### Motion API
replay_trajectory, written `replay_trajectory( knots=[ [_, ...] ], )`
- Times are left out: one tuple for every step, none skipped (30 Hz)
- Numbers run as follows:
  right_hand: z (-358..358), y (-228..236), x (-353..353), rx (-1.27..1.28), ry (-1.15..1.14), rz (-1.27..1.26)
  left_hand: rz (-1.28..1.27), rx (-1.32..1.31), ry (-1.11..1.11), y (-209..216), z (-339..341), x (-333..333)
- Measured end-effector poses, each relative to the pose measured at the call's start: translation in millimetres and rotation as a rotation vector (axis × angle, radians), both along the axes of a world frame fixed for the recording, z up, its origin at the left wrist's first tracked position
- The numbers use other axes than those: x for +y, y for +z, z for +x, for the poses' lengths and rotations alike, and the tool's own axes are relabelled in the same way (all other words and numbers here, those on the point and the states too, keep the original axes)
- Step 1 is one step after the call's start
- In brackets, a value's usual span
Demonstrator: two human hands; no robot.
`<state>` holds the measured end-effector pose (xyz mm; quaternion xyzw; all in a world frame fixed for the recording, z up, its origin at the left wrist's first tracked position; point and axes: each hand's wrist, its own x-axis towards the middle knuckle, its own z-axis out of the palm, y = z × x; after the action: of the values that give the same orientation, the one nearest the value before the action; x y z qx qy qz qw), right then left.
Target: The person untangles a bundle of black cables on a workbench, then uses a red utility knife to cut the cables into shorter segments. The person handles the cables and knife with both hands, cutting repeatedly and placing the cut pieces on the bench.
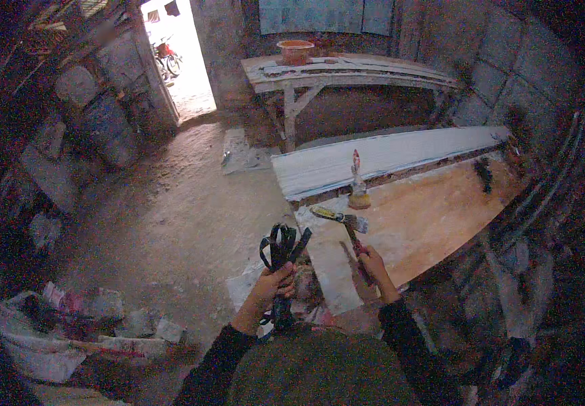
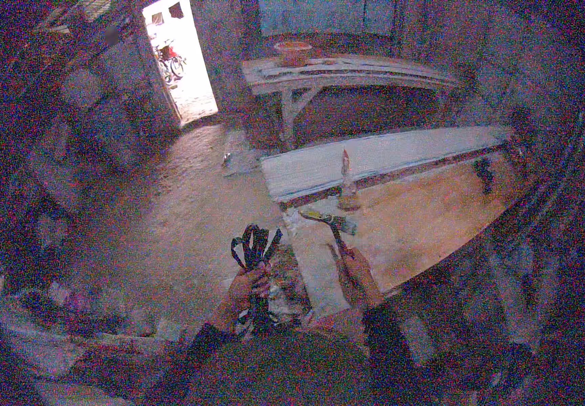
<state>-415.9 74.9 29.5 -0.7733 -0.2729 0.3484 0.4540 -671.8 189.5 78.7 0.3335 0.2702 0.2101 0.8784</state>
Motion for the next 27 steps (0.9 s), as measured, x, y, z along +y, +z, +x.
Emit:
replay_trajectory(
  knots=[
    [15,-27,-4,0.263,0.014,0.117,-0.013,0.003,-0.037,4,8,3],
    [27,-41,-5,0.524,0.035,0.241,-0.022,0.006,-0.068,8,15,4],
    [25,-24,-2,0.514,0.121,0.214,-0.033,0.021,-0.069,12,19,4],
    [21,-4,-4,0.503,0.209,0.186,-0.045,0.036,-0.068,18,23,0],
    [15,23,-9,0.489,0.292,0.160,-0.055,0.050,-0.072,25,29,-4],
    [11,49,-14,0.442,0.340,0.178,-0.058,0.049,-0.084,31,34,-7],
    [9,77,-19,0.395,0.391,0.193,-0.063,0.047,-0.091,36,40,-10],
    [17,87,-22,0.349,0.445,0.211,-0.066,0.046,-0.096,38,50,-15],
    [31,84,-24,0.304,0.506,0.270,-0.051,0.040,-0.094,40,61,-21],
    [44,82,-26,0.219,0.535,0.280,-0.035,0.034,-0.087,40,73,-28],
    [57,81,-33,0.130,0.559,0.282,-0.027,0.023,-0.086,38,84,-37],
    [70,81,-39,0.040,0.584,0.286,-0.040,0.027,-0.074,37,97,-46],
    [83,78,-43,-0.009,0.606,0.333,-0.054,0.030,-0.062,36,110,-55],
    [96,78,-48,-0.054,0.626,0.383,-0.067,0.037,-0.052,37,127,-65],
    [110,79,-53,-0.099,0.643,0.433,-0.105,-0.012,-0.061,31,145,-76],
    [123,86,-55,-0.216,0.682,0.433,-0.141,-0.050,-0.061,21,158,-86],
    [136,98,-57,-0.334,0.718,0.435,-0.177,-0.089,-0.062,12,173,-97],
    [152,103,-59,-0.452,0.751,0.437,-0.175,-0.099,-0.044,6,187,-108],
    [167,98,-65,-0.541,0.738,0.440,-0.173,-0.111,-0.037,2,201,-118],
    [182,90,-69,-0.630,0.723,0.441,-0.171,-0.123,-0.031,1,214,-127],
    [196,83,-75,-0.719,0.714,0.439,-0.181,-0.115,-0.019,3,227,-137],
    [209,81,-80,-0.778,0.701,0.451,-0.192,-0.107,-0.007,7,239,-145],
    [221,80,-83,-0.838,0.688,0.464,-0.203,-0.098,0.004,10,249,-154],
    [229,81,-86,-0.898,0.668,0.488,-0.173,-0.089,0.020,15,257,-162],
    [236,81,-91,-0.934,0.653,0.505,-0.143,-0.080,0.035,20,264,-171],
    [243,80,-97,-0.969,0.636,0.521,-0.112,-0.070,0.048,24,270,-179],
    [248,81,-101,-1.010,0.612,0.540,-0.127,-0.071,0.051,28,275,-184]
  ],
)
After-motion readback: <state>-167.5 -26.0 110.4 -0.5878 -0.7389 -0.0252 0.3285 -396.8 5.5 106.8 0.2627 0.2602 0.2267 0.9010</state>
